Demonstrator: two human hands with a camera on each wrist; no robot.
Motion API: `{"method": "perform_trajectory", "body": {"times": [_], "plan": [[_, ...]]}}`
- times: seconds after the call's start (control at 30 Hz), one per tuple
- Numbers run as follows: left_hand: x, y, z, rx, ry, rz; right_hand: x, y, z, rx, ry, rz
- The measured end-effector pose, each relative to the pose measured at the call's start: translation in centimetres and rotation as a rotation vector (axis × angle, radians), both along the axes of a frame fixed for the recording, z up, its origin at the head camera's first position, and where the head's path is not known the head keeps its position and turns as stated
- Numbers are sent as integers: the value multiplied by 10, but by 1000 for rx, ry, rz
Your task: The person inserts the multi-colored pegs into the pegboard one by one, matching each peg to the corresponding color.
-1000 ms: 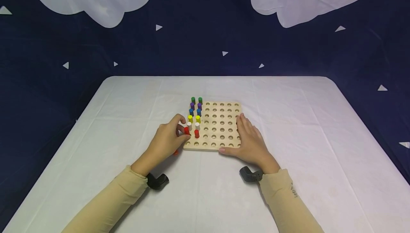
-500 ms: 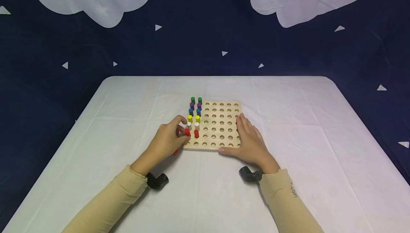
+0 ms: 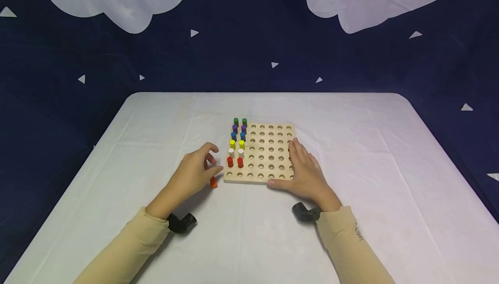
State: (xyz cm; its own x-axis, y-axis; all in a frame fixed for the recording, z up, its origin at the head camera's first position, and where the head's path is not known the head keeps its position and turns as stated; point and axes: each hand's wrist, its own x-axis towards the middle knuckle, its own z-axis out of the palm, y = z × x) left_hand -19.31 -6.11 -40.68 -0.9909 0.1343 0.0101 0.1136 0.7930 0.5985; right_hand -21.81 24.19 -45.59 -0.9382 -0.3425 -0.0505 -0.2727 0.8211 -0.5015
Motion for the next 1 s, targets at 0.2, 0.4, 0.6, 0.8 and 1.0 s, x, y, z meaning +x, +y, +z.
{"method": "perform_trajectory", "body": {"times": [0.2, 0.4, 0.6, 0.8, 1.0], "plan": [[12, -7, 1, -143, -90, 21, 0, 1, 1, 0, 1, -1], [16, -6, -3, -176, -120, -17, 0, 2, -1, 1, 2, -5], [14, -4, -4, -171, -130, -25, 0, 2, -2, -4, -1, -4], [16, -4, -4, -124, -134, -12, 0, 1, -2, 0, -2, -5], [18, -5, -5, -47, -34, -22, 0, 1, -2, 4, -12, -5]]}}
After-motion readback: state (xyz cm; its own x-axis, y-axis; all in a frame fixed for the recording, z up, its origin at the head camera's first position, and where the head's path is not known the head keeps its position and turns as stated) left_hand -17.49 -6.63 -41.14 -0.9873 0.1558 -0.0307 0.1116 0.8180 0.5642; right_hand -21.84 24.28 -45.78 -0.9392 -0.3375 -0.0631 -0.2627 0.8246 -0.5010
